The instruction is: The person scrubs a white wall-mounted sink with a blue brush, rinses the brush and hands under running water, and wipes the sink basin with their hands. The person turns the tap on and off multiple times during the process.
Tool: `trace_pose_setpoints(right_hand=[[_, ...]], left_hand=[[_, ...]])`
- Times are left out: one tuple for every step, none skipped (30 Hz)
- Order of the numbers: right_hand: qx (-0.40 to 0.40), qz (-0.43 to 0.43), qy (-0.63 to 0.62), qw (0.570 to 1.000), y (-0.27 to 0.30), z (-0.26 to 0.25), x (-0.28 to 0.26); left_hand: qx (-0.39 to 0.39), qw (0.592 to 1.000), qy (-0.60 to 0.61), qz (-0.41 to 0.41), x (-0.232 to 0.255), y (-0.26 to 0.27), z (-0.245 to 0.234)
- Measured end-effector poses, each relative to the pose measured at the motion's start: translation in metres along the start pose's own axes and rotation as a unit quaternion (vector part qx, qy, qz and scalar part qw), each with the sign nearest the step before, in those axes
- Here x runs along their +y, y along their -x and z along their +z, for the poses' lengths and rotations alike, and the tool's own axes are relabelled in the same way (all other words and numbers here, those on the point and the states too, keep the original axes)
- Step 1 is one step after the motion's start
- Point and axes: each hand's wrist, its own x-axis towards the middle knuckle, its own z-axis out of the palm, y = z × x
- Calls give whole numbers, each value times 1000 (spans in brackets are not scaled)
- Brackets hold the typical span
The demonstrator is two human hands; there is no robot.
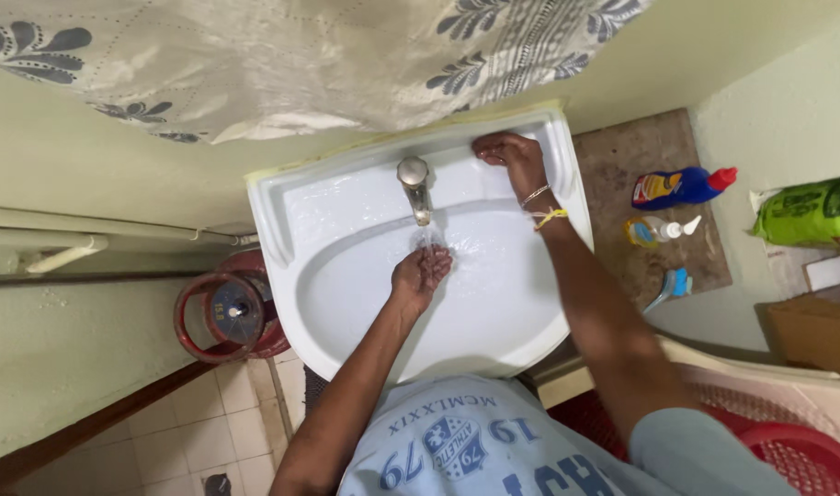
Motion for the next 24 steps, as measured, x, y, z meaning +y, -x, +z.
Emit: trace_pose_setpoints(right_hand=[[-28, 38, 15, 999, 6, 0, 4], [-57, 77, 29, 995, 18, 2, 8], [-71, 87, 29, 993, 30, 4, 10], [-85, 97, 28, 991, 46, 8, 13], [-67, 102, 21, 992, 64, 20, 21], [-48, 108, 14, 993, 80, 33, 32], [-64, 144, -64, 985, 102, 47, 47], [-78, 179, -141, 971, 119, 65, 64], [-58, 267, -222, 936, 128, 87, 83], [-37, 350, -299, 887, 134, 106, 102], [-7, 369, -367, 854, 133, 121, 118], [22, 385, -433, 815, 128, 134, 133], [50, 398, -497, 770, 126, 142, 145], [30, 407, -509, 758, 124, 144, 152], [11, 414, -520, 747, 120, 141, 153], [-8, 420, -531, 736, 115, 132, 148], [-29, 409, -524, 746, 108, 118, 137], [-49, 398, -517, 756, 102, 103, 121], [-79, 362, -497, 785, 94, 87, 101], [-109, 326, -476, 810, 85, 74, 79], [-73, 270, -378, 883, 74, 57, 55], [-37, 207, -274, 938, 64, 40, 31], [-26, 135, -163, 977, 55, 29, 10], [-14, 59, -49, 997, 48, 17, -9]], left_hand=[[-18, 1000, -2, 6, -2, -1, 1], [-13, 1000, 10, -5, -4, -2, 0], [-11, 1000, 25, -13, -3, -8, 3], [-9, 999, 39, -21, -2, -17, 4], [-7, 999, 30, -8, -2, -24, -2], [-5, 1000, 20, 5, -2, -34, -9], [-1, 1000, 11, 14, -7, -43, -19], [11, 999, 11, 34, -11, -52, -31], [21, 998, 9, 52, -13, -61, -41], [31, 997, 6, 70, -15, -68, -50], [43, 996, 22, 72, -15, -74, -57], [55, 995, 38, 73, -14, -76, -62], [68, 993, 55, 75, -12, -76, -66], [54, 995, 48, 63, -11, -73, -67], [39, 997, 43, 51, -10, -70, -62], [23, 998, 38, 39, -10, -66, -55], [-1, 999, 46, 21, -9, -63, -43], [-25, 998, 55, 2, -9, -59, -30], [-46, 997, 67, -17, -11, -53, -17], [-41, 998, 44, -20, -12, -49, -5], [-36, 999, 20, -22, -13, -44, 6], [-31, 999, -3, -25, -14, -38, 15], [-41, 999, -4, -20, -12, -32, 19], [-52, 999, -6, -16, -12, -27, 23]])
